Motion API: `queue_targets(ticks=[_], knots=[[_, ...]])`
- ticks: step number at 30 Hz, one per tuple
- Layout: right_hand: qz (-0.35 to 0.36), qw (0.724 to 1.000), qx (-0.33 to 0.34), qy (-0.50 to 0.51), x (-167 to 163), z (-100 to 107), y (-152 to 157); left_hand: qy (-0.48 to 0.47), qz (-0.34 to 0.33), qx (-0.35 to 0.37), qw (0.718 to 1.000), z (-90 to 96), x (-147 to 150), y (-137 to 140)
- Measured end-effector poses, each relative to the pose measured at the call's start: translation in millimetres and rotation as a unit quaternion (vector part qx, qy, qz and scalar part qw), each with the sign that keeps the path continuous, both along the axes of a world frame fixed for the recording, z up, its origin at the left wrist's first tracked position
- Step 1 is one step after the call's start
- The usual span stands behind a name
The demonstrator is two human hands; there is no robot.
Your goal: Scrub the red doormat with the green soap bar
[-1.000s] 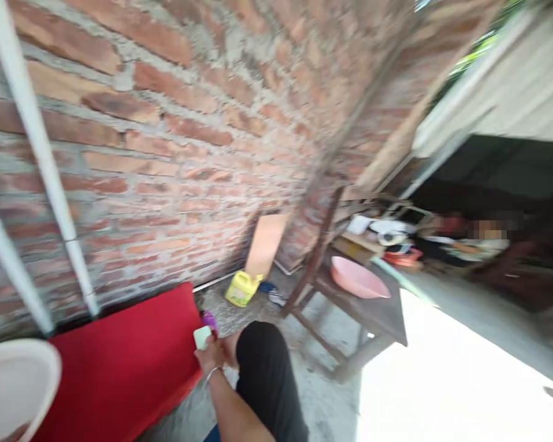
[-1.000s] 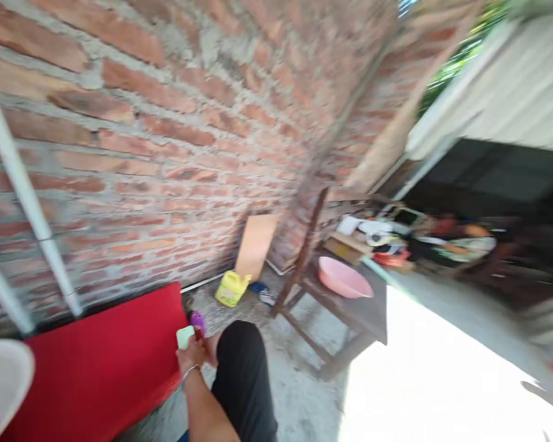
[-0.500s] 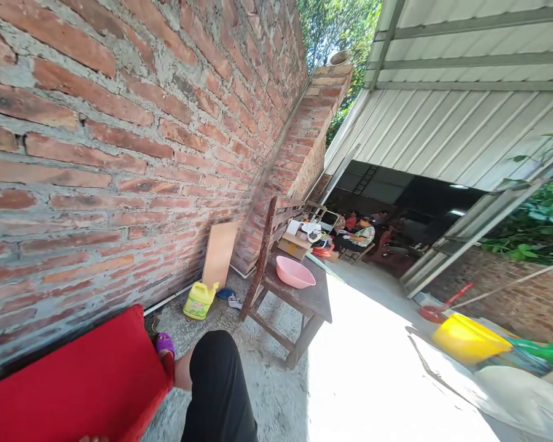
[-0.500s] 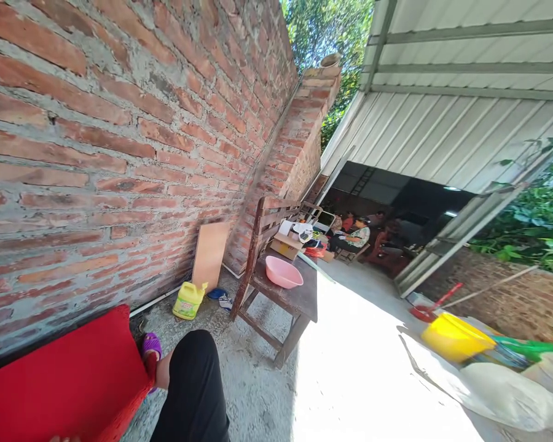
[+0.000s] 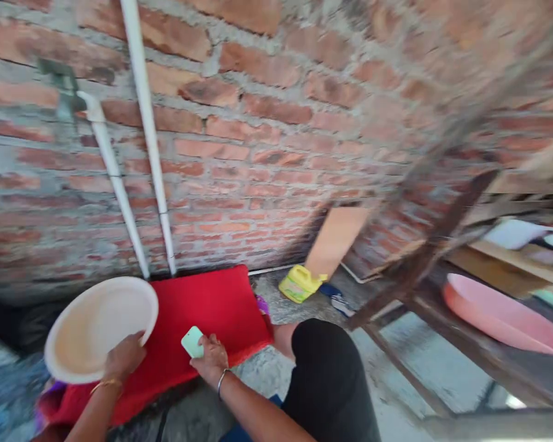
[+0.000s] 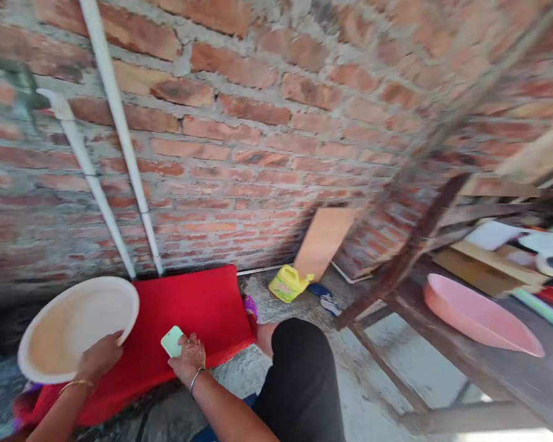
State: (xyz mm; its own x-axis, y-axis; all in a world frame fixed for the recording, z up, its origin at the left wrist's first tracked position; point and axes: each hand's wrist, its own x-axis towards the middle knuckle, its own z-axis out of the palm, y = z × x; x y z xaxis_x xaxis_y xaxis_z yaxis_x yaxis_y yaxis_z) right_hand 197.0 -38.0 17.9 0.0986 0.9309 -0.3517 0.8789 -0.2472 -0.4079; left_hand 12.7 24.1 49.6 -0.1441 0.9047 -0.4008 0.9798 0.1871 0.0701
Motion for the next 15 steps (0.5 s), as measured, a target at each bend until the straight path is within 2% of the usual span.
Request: queue_targets(ticks=[1, 3, 5, 7, 10, 13, 15], knots=[[0.029, 1.000, -0.006, 0.007, -19, -2, 0, -0.005, 0.014, -0.013, 1.000, -2.1, -24, -7], [0.100, 0.995, -0.010, 0.022, -49, -3, 2, -0.034, 0.020, -0.031, 0.999, -3.6, -52, -16], [0.155, 0.988, -0.018, 0.019, -66, -3, 6, -0.062, 0.016, -0.039, 0.997, -3.4, -61, -18], [0.186, 0.982, -0.022, 0.005, -69, -2, 10, -0.066, 0.019, -0.043, 0.997, -2.4, -59, -15], [0.165, 0.986, -0.017, -0.031, -51, -1, 16, -0.070, 0.018, -0.037, 0.997, -0.5, -55, -13], [0.091, 0.994, -0.023, -0.051, -32, 0, 19, -0.073, 0.023, -0.035, 0.996, 0.5, -56, -15], [0.055, 0.997, -0.029, -0.039, -31, 0, 20, -0.072, 0.026, -0.036, 0.996, 0.9, -58, -16]])
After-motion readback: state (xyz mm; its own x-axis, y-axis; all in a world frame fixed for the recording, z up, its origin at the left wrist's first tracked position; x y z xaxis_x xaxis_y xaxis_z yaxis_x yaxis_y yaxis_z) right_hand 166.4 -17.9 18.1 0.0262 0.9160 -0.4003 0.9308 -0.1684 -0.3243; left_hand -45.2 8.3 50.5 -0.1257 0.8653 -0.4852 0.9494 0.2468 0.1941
